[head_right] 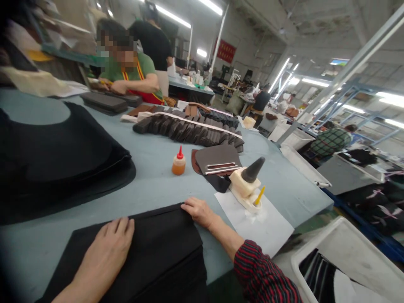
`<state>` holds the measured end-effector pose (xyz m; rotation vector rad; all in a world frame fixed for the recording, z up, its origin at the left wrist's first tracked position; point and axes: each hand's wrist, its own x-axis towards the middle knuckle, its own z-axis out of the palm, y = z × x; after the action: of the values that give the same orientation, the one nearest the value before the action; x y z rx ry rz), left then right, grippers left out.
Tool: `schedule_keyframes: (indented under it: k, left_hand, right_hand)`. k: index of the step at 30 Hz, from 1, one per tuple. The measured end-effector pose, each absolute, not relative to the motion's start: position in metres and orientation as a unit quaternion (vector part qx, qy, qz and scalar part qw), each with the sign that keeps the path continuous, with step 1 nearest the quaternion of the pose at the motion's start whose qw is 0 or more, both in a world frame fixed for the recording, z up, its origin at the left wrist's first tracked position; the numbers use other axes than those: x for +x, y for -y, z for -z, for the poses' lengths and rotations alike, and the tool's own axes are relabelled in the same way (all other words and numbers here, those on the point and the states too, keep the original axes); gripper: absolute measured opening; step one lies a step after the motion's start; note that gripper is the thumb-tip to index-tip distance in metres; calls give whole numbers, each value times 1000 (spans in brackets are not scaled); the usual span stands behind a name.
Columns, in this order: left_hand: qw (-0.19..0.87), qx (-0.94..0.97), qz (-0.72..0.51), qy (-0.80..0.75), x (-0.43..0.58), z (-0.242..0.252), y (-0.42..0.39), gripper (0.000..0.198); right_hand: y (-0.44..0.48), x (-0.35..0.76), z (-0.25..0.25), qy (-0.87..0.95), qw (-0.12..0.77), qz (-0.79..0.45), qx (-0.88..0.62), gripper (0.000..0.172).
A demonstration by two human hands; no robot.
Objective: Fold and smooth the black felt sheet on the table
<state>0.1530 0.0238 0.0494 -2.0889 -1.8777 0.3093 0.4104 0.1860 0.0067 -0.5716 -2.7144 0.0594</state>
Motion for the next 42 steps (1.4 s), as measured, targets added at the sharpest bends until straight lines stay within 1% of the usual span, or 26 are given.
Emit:
schedule_keyframes:
  k: [2, 5, 9, 10, 13, 15, 18, 20, 22, 25, 28, 30, 32, 34, 35, 37, 40, 42]
  left_hand:
    - [153, -734, -104, 653, 162, -53, -28, 53]
    - [119, -735, -105, 659, 178, -62, -36, 59]
    - [111, -745, -104, 649, 213, -69, -52, 50]
    - [106, -735, -114, 660, 223, -70, -57, 52]
    - [66, -704, -136, 693, 240, -70, -67, 68]
    - [43, -715, -119, 688, 235, -70, -67, 67]
    - [60, -732, -103, 670, 206, -71, -55, 58]
    - [83, -729, -117, 670, 189, -69, -46, 56]
    - [96, -722, -128, 673, 182, -65, -40, 58]
    - [106, -711, -141, 680, 188, -62, -41, 67]
    - [106, -695, -154, 694, 199, -62, -46, 71]
    - [99, -690, -157, 700, 200, -61, -47, 71]
    - [95, -692, -151, 700, 196, -59, -46, 70]
    - [104, -697, -136, 696, 189, -55, -42, 68]
    - [109, -700, -128, 695, 185, -54, -40, 67]
    - [114, -702, -116, 693, 179, -51, -36, 66]
    - [115, -702, -114, 694, 179, -51, -35, 65]
    - [115, -700, -120, 695, 183, -54, -39, 68]
  right_hand:
    - [-187, 410, -8, 963, 177, -19, -201, 27]
    - [-186, 408, -13, 965, 164, -12, -206, 26]
    - [-182, 405, -20, 971, 137, 15, -194, 25]
    - [-181, 405, -22, 974, 127, 23, -189, 26]
    - [-176, 404, -22, 977, 96, 53, -186, 27]
    - [-174, 405, -21, 976, 83, 70, -189, 28]
    - [-173, 410, -17, 973, 88, 82, -196, 27]
    - [-175, 415, -16, 971, 101, 85, -197, 26]
    - [-180, 421, -17, 969, 104, 94, -202, 23]
    - [-188, 427, -25, 959, 96, 126, -234, 21]
    - [-185, 411, -36, 941, 123, 148, -278, 18]
    - [-174, 388, -43, 949, 130, 136, -252, 22]
    - [-162, 365, -46, 971, 101, 105, -187, 26]
    - [-153, 353, -45, 983, 66, 79, -153, 24]
    - [-151, 353, -43, 983, 58, 72, -159, 22]
    - [-152, 367, -38, 976, 65, 66, -197, 22]
    - [-157, 401, -26, 961, 116, 64, -245, 29]
    - [-158, 418, -18, 949, 151, 50, -272, 31]
